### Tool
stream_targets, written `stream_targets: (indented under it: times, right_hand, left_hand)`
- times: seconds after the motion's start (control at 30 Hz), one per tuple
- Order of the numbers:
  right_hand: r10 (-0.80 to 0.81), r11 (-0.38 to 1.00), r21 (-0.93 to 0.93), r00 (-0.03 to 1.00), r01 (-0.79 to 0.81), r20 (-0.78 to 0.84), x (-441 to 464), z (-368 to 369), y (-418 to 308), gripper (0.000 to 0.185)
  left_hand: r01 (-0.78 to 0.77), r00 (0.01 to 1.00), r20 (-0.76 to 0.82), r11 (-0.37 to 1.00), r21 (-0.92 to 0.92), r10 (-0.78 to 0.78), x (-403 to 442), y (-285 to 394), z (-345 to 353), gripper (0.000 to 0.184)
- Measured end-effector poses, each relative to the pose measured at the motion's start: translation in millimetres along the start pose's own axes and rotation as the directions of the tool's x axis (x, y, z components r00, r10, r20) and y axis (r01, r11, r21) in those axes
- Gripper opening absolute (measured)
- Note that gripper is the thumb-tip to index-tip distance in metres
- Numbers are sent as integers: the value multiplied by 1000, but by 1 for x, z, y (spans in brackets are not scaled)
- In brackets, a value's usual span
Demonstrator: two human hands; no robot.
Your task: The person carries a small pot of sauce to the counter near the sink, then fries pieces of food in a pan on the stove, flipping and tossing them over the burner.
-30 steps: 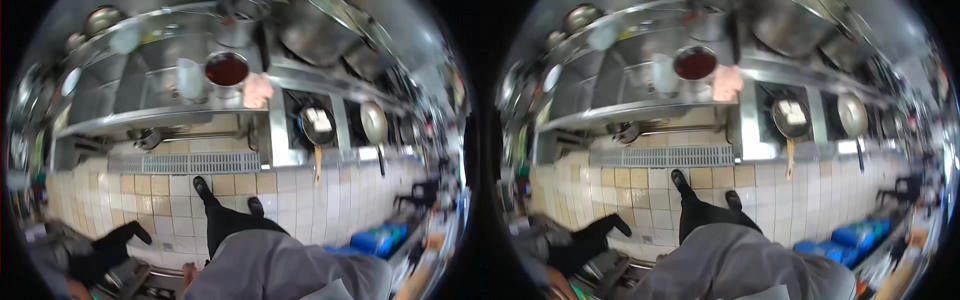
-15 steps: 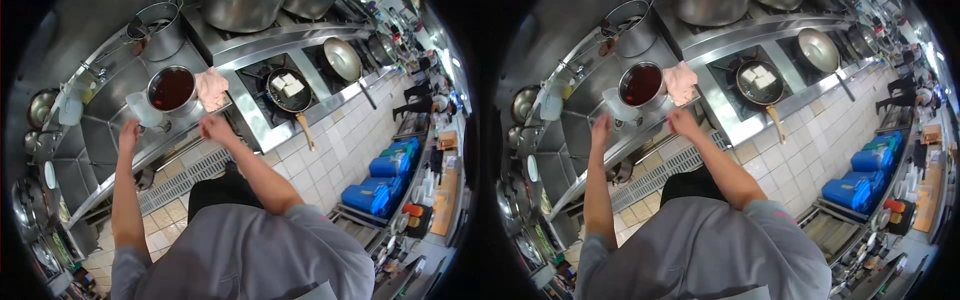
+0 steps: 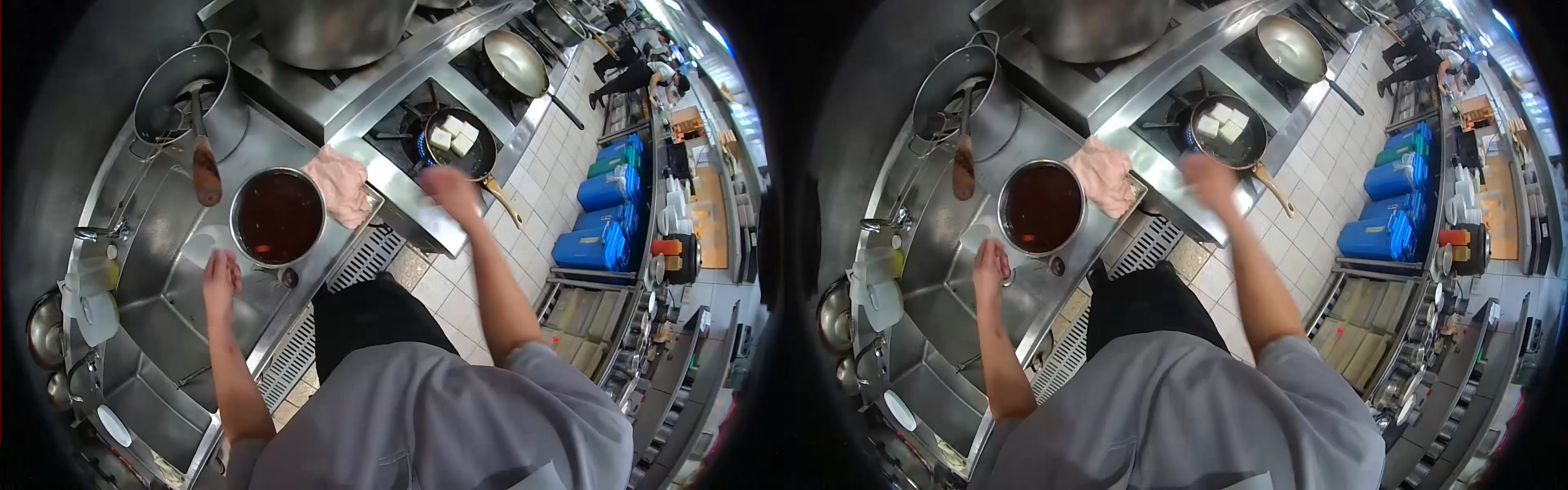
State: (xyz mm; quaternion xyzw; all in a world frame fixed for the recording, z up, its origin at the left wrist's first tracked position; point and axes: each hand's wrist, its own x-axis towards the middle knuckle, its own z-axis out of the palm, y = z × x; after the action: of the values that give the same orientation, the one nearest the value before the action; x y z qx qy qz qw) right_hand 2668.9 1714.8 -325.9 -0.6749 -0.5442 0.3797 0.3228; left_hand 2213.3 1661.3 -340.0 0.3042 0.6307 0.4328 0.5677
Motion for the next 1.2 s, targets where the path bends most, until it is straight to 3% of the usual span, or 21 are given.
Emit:
stream_targets:
  times: [0.07,0.1,0.17,0.2,0.23,0.27,0.3,0.37,0.43,0.63,0.7,0.83,0.97,1.07,1.2]
  right_hand:
    - [-52,942,-323,914,-89,-403,-8,-90,53,31]
    - [-102,850,-500,879,-166,-466,-7,-122,112,32]
    - [217,705,-642,954,-301,-209,-26,-149,180,29]
    - [429,838,-358,903,-412,-34,-32,-151,171,26]
    - [544,836,-58,811,-546,214,-39,-149,162,23]
    - [460,807,232,824,-543,331,-48,-139,155,22]
    - [347,687,496,839,-531,419,-56,-129,149,22]
    - [203,275,757,805,-593,557,-63,-120,134,20]
    - [203,297,780,835,-551,512,-70,-117,125,16]
    - [176,227,763,796,-606,579,-62,-151,138,12]
    - [179,190,767,790,-613,587,-54,-157,144,11]
    - [135,322,745,807,-584,575,-49,-163,154,8]
    - [78,276,761,803,-586,590,-54,-169,147,11]
    - [124,324,780,841,-536,527,-48,-162,149,8]
    - [114,323,755,816,-570,567,-52,-165,147,6]
  left_hand:
    - [-46,999,10,999,20,46,-28,-11,-13,29]
    - [-60,998,5,998,20,60,-50,-15,-11,29]
    - [-23,999,-44,997,70,26,-89,-33,-4,28]
    - [12,999,-46,999,34,-10,-109,-40,6,27]
    - [44,998,-49,999,0,-44,-128,-48,18,26]
    - [55,998,-33,998,-1,-55,-146,-59,30,26]
    - [70,997,-13,998,-1,-70,-163,-73,45,26]
    - [99,995,21,995,3,-99,-185,-102,81,25]
    - [141,989,33,990,4,-141,-212,-138,116,25]
    - [201,974,83,971,127,-213,-293,-220,185,27]
    - [275,960,9,947,168,-280,-318,-246,187,27]
    - [439,896,-114,894,94,-428,-381,-298,163,27]
    - [544,821,-263,834,88,-508,-440,-324,147,29]
    - [579,771,-310,815,-20,-556,-475,-345,137,32]
    - [597,757,-302,801,-40,-579,-501,-349,147,35]
